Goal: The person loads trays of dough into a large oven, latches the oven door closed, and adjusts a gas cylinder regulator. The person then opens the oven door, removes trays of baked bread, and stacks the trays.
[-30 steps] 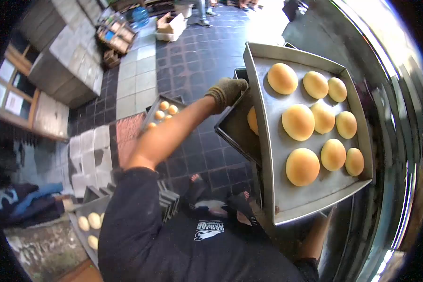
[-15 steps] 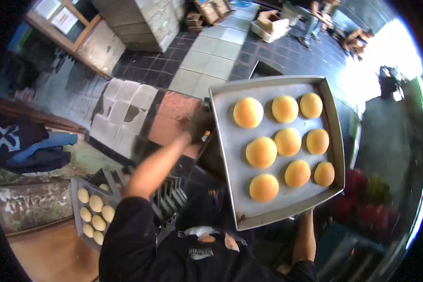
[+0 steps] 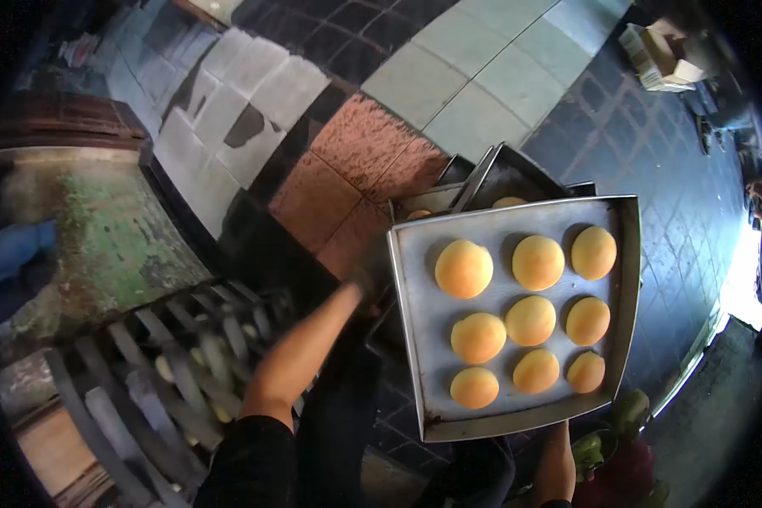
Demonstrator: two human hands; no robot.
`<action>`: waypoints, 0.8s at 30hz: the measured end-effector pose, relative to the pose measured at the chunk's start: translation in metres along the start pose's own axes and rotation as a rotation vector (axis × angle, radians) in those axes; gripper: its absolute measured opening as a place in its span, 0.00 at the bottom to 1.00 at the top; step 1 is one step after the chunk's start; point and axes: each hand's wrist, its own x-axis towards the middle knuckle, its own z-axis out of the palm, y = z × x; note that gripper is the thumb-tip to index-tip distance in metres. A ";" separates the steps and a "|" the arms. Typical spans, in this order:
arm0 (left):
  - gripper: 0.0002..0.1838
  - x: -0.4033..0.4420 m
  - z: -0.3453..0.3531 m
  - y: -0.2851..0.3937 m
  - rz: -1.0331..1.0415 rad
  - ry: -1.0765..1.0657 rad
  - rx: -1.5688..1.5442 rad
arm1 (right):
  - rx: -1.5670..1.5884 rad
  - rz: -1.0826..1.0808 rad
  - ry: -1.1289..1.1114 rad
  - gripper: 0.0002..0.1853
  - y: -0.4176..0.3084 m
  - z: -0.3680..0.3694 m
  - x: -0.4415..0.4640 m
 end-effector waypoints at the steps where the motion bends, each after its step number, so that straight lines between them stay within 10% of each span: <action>1: 0.27 0.015 -0.003 -0.003 -0.038 0.005 -0.041 | -0.005 0.005 0.009 0.28 0.006 0.004 0.021; 6: 0.24 0.143 -0.055 -0.154 0.094 0.066 0.148 | -0.009 0.044 0.037 0.28 0.026 0.015 0.102; 19: 0.20 0.156 -0.060 -0.112 0.309 0.073 0.542 | 0.004 0.063 0.057 0.29 0.033 0.017 0.138; 24: 0.26 0.169 -0.086 -0.165 -0.115 -0.038 0.383 | -0.003 0.053 -0.008 0.29 0.025 0.002 0.128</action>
